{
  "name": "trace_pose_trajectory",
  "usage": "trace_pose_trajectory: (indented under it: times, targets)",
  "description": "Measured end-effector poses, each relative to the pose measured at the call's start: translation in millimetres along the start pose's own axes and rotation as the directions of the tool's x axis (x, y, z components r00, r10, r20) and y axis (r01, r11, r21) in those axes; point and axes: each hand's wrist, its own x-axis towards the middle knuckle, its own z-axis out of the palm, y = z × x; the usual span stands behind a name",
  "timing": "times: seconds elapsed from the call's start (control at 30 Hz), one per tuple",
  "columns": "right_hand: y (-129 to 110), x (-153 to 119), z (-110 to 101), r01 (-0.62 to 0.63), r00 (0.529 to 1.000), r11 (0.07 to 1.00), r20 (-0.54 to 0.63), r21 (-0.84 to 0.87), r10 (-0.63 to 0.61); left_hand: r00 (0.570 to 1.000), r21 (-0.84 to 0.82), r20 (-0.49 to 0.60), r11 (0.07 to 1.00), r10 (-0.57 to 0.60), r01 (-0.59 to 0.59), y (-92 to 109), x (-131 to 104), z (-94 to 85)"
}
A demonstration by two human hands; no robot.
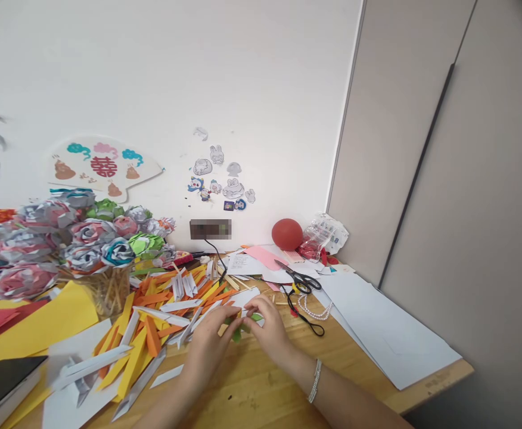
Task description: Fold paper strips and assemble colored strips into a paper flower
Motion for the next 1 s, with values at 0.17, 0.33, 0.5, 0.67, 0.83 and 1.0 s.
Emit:
trace_pose_trajectory:
  times: [0.17, 0.33, 0.5, 0.67, 0.83, 1.0]
  targets:
    - [7, -2, 4, 0.093, 0.996, 0.995, 0.011, -0.048, -0.093, 0.999, -0.005, -0.037, 1.000, 0.008, -0.008, -7, -4, 5.4]
    - [15, -5, 5, 0.120, 0.992, 0.992, 0.048, -0.039, -0.118, 0.998, 0.013, -0.035, 0.999, -0.043, 0.044, -9, -5, 5.6]
    - [15, -4, 1, 0.165, 0.984, 0.984, 0.076, -0.062, -0.161, 0.999, 0.040, 0.010, 0.998, 0.040, -0.041, -6, -1, 1.2]
    - [16, -6, -2, 0.231, 0.970, 0.968, 0.098, -0.102, -0.222, 0.994, 0.023, 0.079, 0.997, 0.076, -0.078, -7, 1, -0.7]
    - [15, -9, -4, 0.260, 0.963, 0.955, 0.111, -0.142, -0.245, 0.984, 0.001, 0.151, 0.995, 0.098, -0.099, -13, 2, -0.7]
    - [17, -11, -5, 0.285, 0.954, 0.946, 0.136, -0.155, -0.265, 0.971, -0.033, 0.172, 0.986, 0.165, -0.162, -19, 3, -0.2]
